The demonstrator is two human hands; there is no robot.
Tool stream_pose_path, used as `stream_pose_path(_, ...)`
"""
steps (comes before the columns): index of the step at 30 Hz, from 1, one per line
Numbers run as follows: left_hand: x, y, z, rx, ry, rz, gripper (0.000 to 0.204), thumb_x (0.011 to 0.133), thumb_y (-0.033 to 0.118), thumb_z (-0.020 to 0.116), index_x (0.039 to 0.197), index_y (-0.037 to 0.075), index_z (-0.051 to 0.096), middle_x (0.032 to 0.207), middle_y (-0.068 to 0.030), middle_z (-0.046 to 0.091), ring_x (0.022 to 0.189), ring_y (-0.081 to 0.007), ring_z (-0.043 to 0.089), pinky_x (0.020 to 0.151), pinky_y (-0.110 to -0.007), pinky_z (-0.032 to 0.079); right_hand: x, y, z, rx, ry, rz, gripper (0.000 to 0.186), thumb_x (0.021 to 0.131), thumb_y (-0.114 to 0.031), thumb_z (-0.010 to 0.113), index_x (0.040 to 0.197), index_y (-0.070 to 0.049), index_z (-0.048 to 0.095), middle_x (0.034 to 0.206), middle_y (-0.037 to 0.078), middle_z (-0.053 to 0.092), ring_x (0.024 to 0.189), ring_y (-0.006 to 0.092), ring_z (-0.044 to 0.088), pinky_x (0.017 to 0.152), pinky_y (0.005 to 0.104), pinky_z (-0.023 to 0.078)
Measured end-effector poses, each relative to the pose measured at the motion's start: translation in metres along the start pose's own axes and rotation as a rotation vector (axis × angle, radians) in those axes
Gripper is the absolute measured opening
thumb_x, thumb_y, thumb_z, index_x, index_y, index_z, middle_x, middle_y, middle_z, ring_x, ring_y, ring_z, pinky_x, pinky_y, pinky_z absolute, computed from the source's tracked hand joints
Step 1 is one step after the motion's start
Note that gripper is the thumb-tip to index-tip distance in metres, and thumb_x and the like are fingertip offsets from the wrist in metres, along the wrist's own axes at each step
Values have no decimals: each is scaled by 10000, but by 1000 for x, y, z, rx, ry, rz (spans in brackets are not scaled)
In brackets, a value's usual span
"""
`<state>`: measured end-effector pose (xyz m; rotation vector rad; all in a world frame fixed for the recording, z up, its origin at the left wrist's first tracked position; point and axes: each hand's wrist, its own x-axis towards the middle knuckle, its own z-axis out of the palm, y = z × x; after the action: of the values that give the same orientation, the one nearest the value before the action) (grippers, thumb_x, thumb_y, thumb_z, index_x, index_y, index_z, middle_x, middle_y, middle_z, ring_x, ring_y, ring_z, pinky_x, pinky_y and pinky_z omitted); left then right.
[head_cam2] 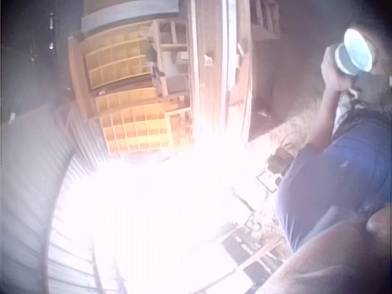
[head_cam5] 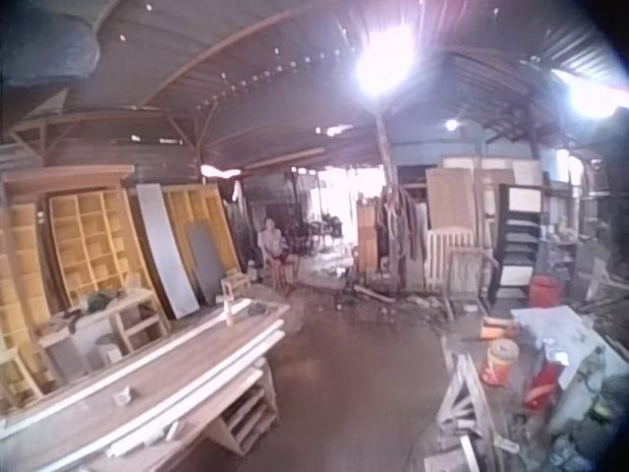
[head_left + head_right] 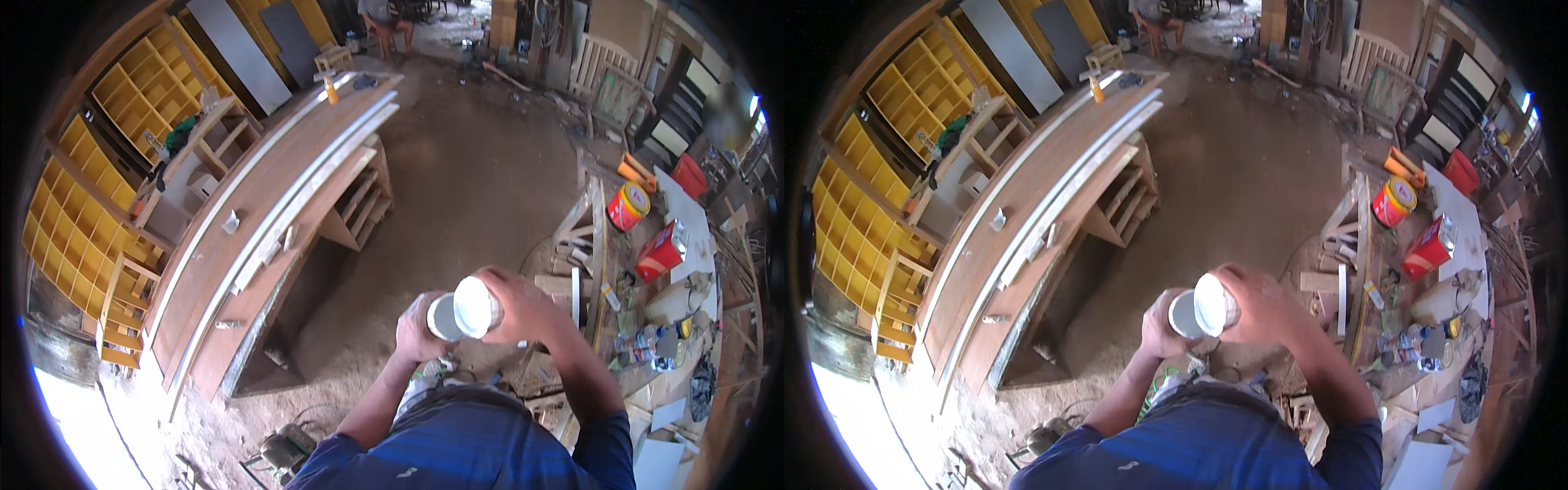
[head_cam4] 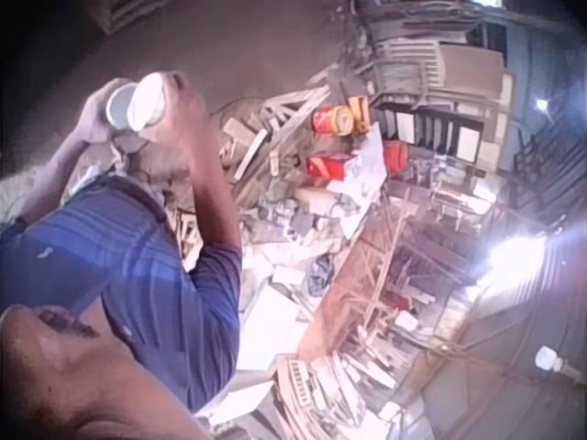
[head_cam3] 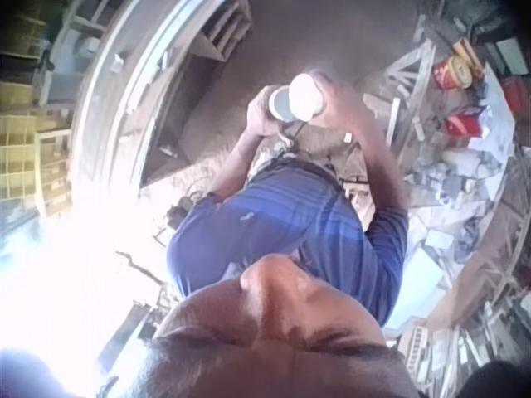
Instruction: The person uses a spray gun to apply paint to wooden panels and a block, then handles two containers and a white cup on a workbench.
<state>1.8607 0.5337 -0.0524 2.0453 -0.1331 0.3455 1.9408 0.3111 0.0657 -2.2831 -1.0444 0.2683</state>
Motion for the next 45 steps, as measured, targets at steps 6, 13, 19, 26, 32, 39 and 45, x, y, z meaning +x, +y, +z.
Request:
stream_pose_path(6,1,4,-3,-17,-7,-34,732,563,189,897,1250,101,664,1178,-135,733,1102,-365,716,942,-456,583,2,1,-4,-12,-36,24,856,628,-224,932,1373,-56,546,1350,179,616,1237,408,631,1039,478,533)
stream_pose_path(13,4,2,-1,-5,-9,-19,737,560,191,897,1253,98,664,1169,-129,734,1092,-355,721,932,-444,583,5,1,-6,-51,-50,22,841,632,-225,927,1370,-65,557,1364,165,611,1253,394,623,1050,474,526)
stream_pose_path(19,6,-2,0,-19,1,1,725,569,200,897,1247,101,660,1159,-125,733,1079,-354,722,923,-445,584,9,-2,-9,-114,-50,11,836,641,-237,932,1373,-67,566,1352,160,615,1250,381,625,1063,477,519)
stream_pose_path(26,7,-2,2,-23,3,-11,728,576,201,900,1253,100,652,1154,-122,731,1070,-350,723,913,-447,585,11,0,-10,-166,-63,10,797,682,-266,883,1394,-90,572,1357,141,628,1262,365,630,1094,483,504)
stream_pose_path(32,9,-2,4,-27,19,24,721,581,182,892,1254,96,649,1149,-125,731,1063,-349,727,906,-442,590,14,-3,-12,-208,-100,16,797,686,-278,873,1402,-98,573,1343,139,635,1257,354,635,1097,476,502)
stream_pose_path(39,12,-3,7,-25,10,26,717,583,179,889,1252,86,649,1145,-135,732,1052,-358,730,903,-444,592,14,-4,-14,-261,-93,21,790,686,-281,869,1398,-109,574,1336,135,638,1243,355,642,1104,472,501)
stream_pose_path(45,16,-2,12,-33,2,28,697,591,182,888,1241,82,657,1132,-149,736,1040,-369,733,894,-451,595,11,-2,-13,-275,-71,28,793,658,-259,891,1374,-105,586,1316,132,633,1230,365,633,1089,473,501)
